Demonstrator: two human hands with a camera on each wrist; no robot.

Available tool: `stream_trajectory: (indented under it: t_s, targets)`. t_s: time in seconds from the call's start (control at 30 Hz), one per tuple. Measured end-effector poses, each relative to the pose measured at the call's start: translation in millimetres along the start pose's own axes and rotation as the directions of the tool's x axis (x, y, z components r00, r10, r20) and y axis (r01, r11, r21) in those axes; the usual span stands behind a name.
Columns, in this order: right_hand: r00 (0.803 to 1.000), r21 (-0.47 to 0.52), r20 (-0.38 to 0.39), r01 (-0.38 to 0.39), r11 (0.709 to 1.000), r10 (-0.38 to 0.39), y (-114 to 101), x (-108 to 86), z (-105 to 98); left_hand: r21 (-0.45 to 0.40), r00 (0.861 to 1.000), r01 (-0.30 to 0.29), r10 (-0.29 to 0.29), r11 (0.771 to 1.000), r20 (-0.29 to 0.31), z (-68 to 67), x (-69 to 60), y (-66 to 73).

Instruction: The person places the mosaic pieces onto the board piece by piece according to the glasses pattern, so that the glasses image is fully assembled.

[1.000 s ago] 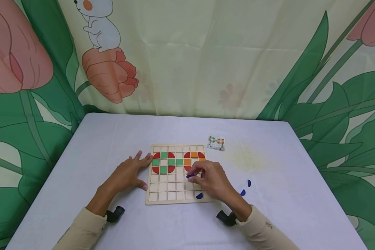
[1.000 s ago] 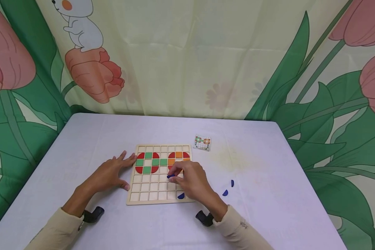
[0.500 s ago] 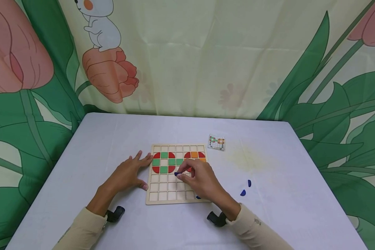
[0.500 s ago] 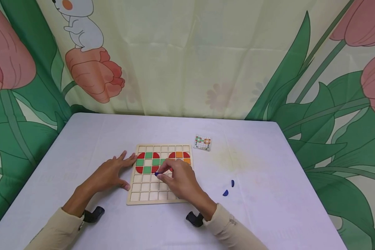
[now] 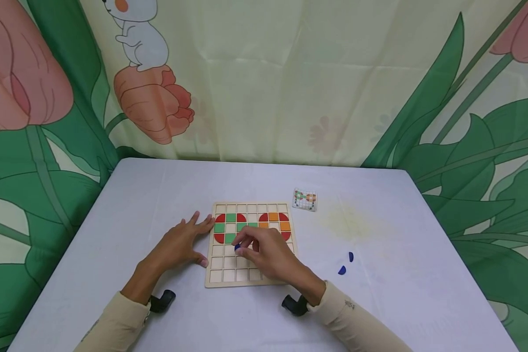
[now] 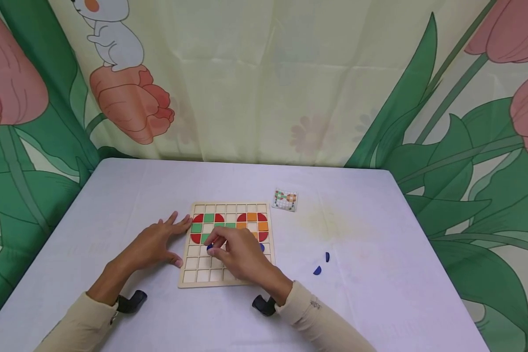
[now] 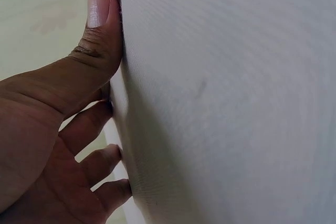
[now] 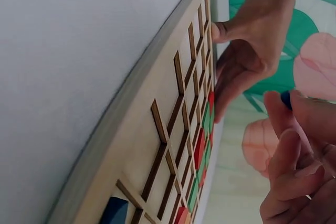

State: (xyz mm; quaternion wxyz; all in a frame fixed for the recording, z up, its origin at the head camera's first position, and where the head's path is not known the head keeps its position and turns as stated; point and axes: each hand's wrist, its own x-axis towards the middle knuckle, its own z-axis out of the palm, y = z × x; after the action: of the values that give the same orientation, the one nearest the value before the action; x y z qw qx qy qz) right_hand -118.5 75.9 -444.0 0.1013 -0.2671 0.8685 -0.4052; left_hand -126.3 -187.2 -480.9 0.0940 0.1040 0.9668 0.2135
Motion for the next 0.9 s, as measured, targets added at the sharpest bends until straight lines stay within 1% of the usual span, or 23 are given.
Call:
stream_trajectory:
  t_s: [0.07,0.33,0.5,0.6,0.73,0.9]
  targets:
    - [1.000,-0.008,0.013,-0.009,1.000,0.009,-0.1,4.1,1.1,-0.003,1.000,0.003,-0.003,1.000,0.002,-0.6,-0.2,0.0]
    - [0.998,-0.066,0.063,0.002,0.998,0.003,-2.4,26.5,8.4,0.000,1.000,-0.003,0.003,1.000,0.001,-2.1,-1.4,0.6]
    - [0.993,-0.080,0.119,0.007,0.997,0.002,-3.2,40.3,14.7,0.000,1.000,0.006,-0.006,1.000,0.009,-2.4,-2.7,0.6]
    - [0.990,-0.088,0.142,0.003,0.996,0.009,-3.6,47.6,18.5,-0.002,1.000,0.000,0.001,1.000,0.010,-3.3,-2.7,0.0]
    - [0.988,-0.105,0.150,-0.012,0.994,0.028,-1.3,56.1,24.8,-0.009,1.000,-0.020,0.020,1.000,0.004,-4.3,-2.4,-0.3]
    - [0.988,-0.156,0.146,-0.028,0.987,0.051,1.7,61.5,31.0,-0.010,0.999,-0.036,0.036,0.999,-0.001,-4.1,-1.8,-0.6]
